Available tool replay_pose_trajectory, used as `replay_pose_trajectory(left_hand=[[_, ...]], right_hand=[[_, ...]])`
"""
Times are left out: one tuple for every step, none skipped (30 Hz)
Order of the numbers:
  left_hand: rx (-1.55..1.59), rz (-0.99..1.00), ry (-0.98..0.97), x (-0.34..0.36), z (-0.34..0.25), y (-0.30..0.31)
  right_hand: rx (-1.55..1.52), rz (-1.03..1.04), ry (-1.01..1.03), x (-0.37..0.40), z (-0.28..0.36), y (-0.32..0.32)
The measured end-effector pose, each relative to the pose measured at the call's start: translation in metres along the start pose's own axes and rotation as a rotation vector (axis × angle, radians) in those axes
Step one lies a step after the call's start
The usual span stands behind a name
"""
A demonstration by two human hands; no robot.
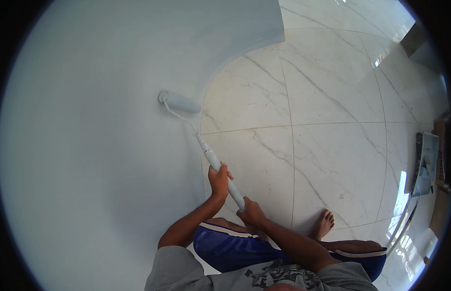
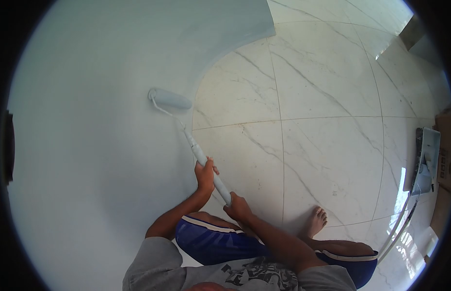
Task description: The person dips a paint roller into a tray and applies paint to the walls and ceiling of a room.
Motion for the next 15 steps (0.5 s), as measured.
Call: replay_pose_trajectory(left_hand=[[-0.024, 0.017, -0.010, -0.010, -0.007, -0.012], [-0.018, 0.028, -0.036, -0.020, -0.014, -0.023], [-0.018, 0.040, -0.038, -0.031, -0.021, -0.035], [-0.021, 0.055, -0.067, -0.043, -0.029, -0.048], [-0.027, 0.071, -0.095, -0.053, -0.037, -0.060], [-0.030, 0.086, -0.096, -0.062, -0.042, -0.075], [-0.024, 0.108, -0.111, -0.070, -0.048, -0.089], [-0.018, 0.132, -0.128, -0.077, -0.054, -0.104], [-0.020, 0.147, -0.131, -0.082, -0.059, -0.119], [-0.031, 0.175, -0.145, -0.083, -0.062, -0.134], [-0.041, 0.201, -0.157, -0.084, -0.064, -0.148], [-0.036, 0.234, -0.161, -0.086, -0.066, -0.161], [-0.039, 0.244, -0.161, -0.086, -0.067, -0.174], [-0.036, 0.258, -0.159, -0.085, -0.067, -0.188], [-0.033, 0.270, -0.157, -0.083, -0.068, -0.201]], right_hand=[[-0.079, -0.028, 0.012, -0.010, 0.008, 0.010], [-0.081, -0.038, 0.014, -0.020, 0.015, 0.016], [-0.074, -0.095, 0.064, -0.030, 0.023, 0.022], [-0.068, -0.153, 0.111, -0.040, 0.032, 0.029], [-0.074, -0.166, 0.104, -0.049, 0.039, 0.036], [-0.075, -0.201, 0.108, -0.059, 0.048, 0.046], [-0.077, -0.238, 0.112, -0.068, 0.054, 0.055], [-0.083, -0.255, 0.109, -0.077, 0.056, 0.063], [-0.104, -0.284, 0.094, -0.086, 0.056, 0.070], [-0.126, -0.310, 0.077, -0.093, 0.057, 0.077], [-0.131, -0.319, 0.074, -0.099, 0.057, 0.085], [-0.136, -0.348, 0.053, -0.103, 0.058, 0.096], [-0.142, -0.375, 0.033, -0.106, 0.058, 0.106], [-0.150, -0.395, 0.031, -0.108, 0.057, 0.116], [-0.151, -0.403, 0.030, -0.110, 0.053, 0.124]])
Point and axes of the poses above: each hand's wrist, its own x-axis away from the middle knuckle, its own y-axis out of the back of the hand, z = x × y, the point moved 2 cm from there along -x, towards the middle knuckle, and after that the axes turned 8 degrees about -z, right-handed, at the moved point
